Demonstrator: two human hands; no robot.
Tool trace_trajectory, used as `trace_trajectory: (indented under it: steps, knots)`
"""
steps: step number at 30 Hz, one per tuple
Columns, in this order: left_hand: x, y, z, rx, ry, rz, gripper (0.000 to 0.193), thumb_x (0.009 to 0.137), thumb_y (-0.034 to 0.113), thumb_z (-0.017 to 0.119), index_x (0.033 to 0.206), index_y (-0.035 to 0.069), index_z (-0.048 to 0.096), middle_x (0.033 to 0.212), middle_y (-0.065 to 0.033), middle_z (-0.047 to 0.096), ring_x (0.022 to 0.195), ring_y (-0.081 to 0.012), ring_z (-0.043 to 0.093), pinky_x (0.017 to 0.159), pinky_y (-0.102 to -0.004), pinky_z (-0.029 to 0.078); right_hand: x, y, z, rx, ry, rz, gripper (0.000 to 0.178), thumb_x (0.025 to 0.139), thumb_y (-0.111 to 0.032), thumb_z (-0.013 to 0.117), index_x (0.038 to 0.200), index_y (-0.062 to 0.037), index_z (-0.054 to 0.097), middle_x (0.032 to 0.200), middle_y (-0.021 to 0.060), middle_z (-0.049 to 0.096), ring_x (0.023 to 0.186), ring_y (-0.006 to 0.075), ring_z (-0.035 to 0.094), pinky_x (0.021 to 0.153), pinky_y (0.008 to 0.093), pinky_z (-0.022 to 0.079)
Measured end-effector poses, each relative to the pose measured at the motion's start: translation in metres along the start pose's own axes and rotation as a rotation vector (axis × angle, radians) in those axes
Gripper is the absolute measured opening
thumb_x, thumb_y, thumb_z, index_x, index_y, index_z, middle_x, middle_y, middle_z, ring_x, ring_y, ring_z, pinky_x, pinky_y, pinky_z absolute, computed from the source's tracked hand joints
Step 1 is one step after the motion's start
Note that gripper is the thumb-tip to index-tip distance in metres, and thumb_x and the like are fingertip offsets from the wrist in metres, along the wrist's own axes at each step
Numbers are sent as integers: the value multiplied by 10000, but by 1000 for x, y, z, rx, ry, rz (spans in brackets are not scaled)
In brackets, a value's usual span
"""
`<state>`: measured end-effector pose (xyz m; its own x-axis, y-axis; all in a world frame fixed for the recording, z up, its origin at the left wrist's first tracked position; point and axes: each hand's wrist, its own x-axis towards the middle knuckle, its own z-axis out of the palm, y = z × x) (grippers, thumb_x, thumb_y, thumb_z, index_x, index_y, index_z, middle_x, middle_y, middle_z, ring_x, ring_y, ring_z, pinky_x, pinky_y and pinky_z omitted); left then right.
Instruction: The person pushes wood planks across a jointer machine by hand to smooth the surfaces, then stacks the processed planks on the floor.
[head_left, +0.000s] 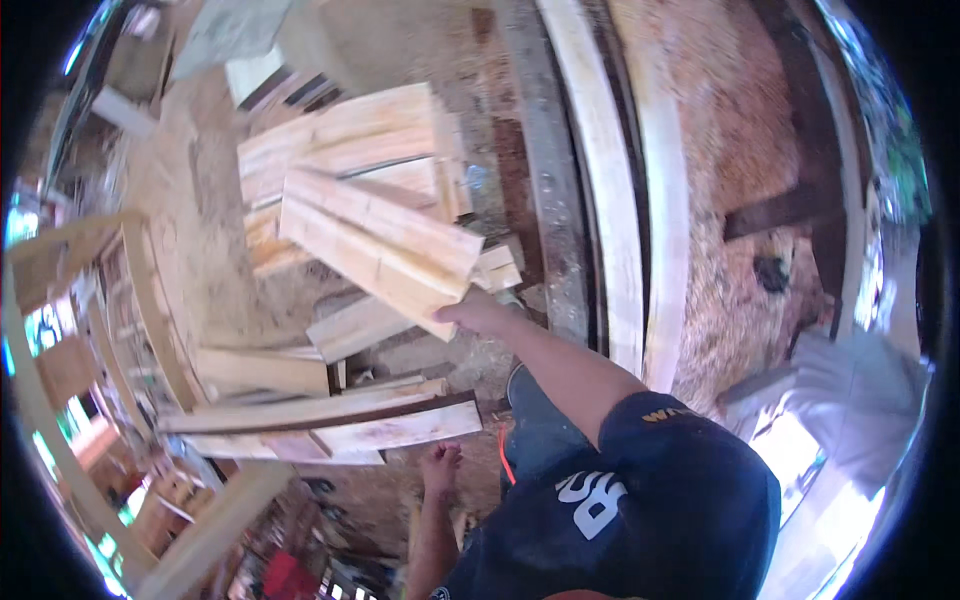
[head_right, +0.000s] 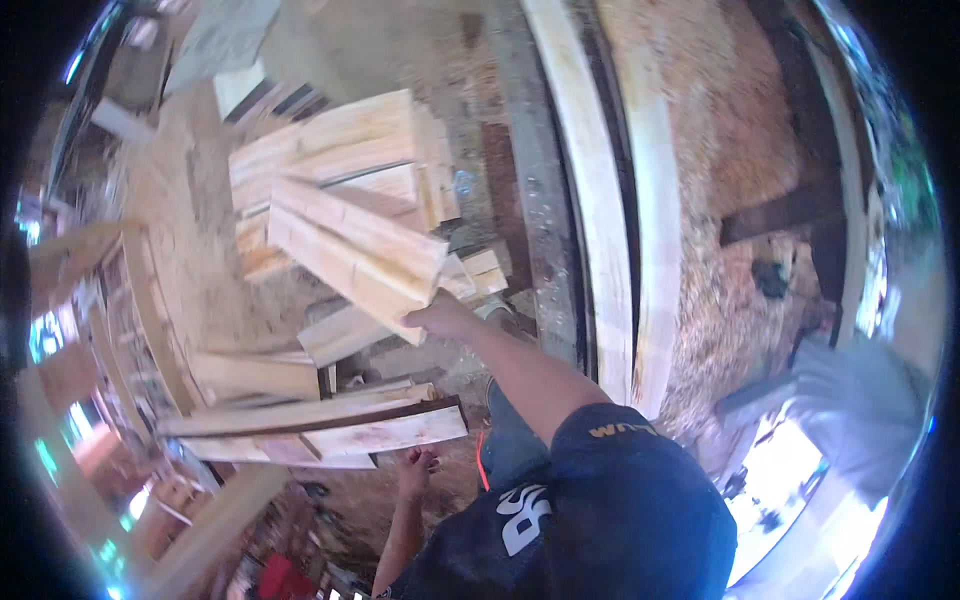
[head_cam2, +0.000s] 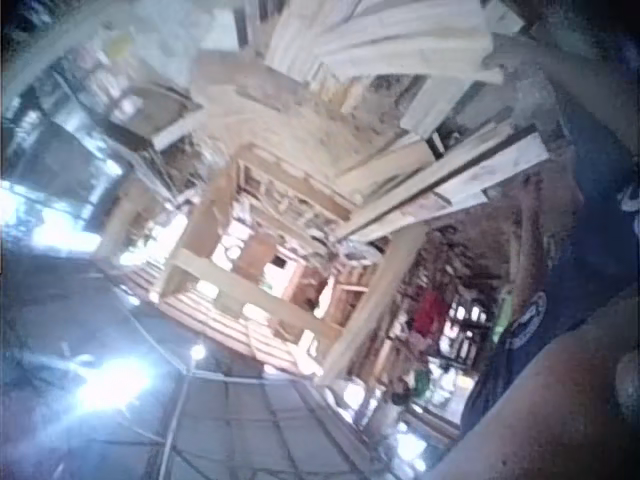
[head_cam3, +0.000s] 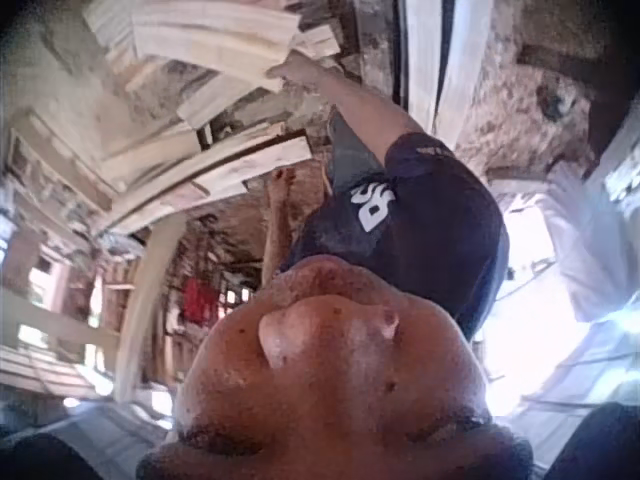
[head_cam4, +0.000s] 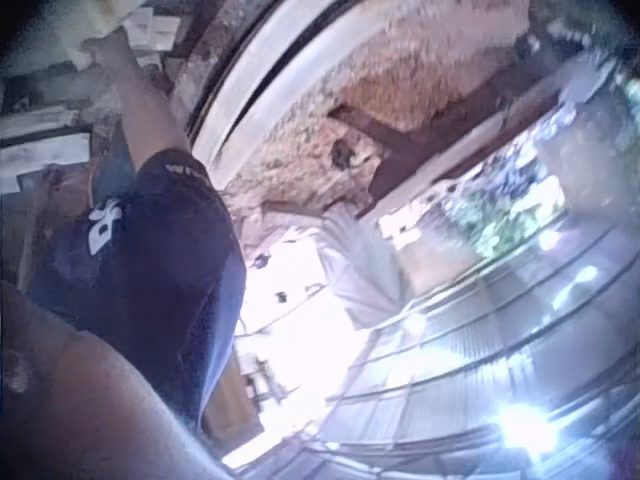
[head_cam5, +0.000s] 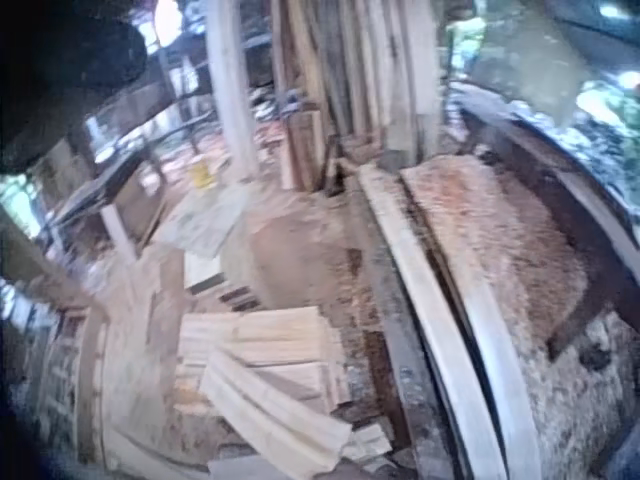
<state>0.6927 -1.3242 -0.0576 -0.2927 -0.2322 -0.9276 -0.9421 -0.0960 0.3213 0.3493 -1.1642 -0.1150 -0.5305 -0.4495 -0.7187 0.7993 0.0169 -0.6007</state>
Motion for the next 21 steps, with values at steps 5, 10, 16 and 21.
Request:
trace_trajectory:
  steps: [5,10,16,21]
  knots:
    - [7,1,-20,-280,-7,65,153,1010,245,653,1083,110,653,964,-42,701,824,-145,665,684,-282,513,-77,-21,19,-46,9,-138,505,761,-195,816,1198,28,694,955,92,739,767,174,678,672,334,551]
    - [-6,14,-23,-746,-32,-18,496,986,579,605,1183,125,592,1083,-105,691,906,-202,650,750,-349,528,-259,-12,19,-591,23,-281,422,726,-256,786,1033,26,720,820,132,734,712,196,700,644,346,562]
    - [-56,-10,17,-775,-480,199,581,907,666,651,1114,124,618,1094,-89,677,924,-244,634,790,-384,531,-466,62,14,-875,-204,-135,413,741,-263,756,1050,10,731,863,195,751,753,304,739,687,442,574]
    - [-71,-100,45,-888,-717,245,519,930,614,642,1097,122,633,1091,-76,676,976,-248,623,830,-406,520,-559,122,19,-1318,-209,-662,231,776,-153,690,969,-28,712,883,206,723,909,420,711,774,532,547]
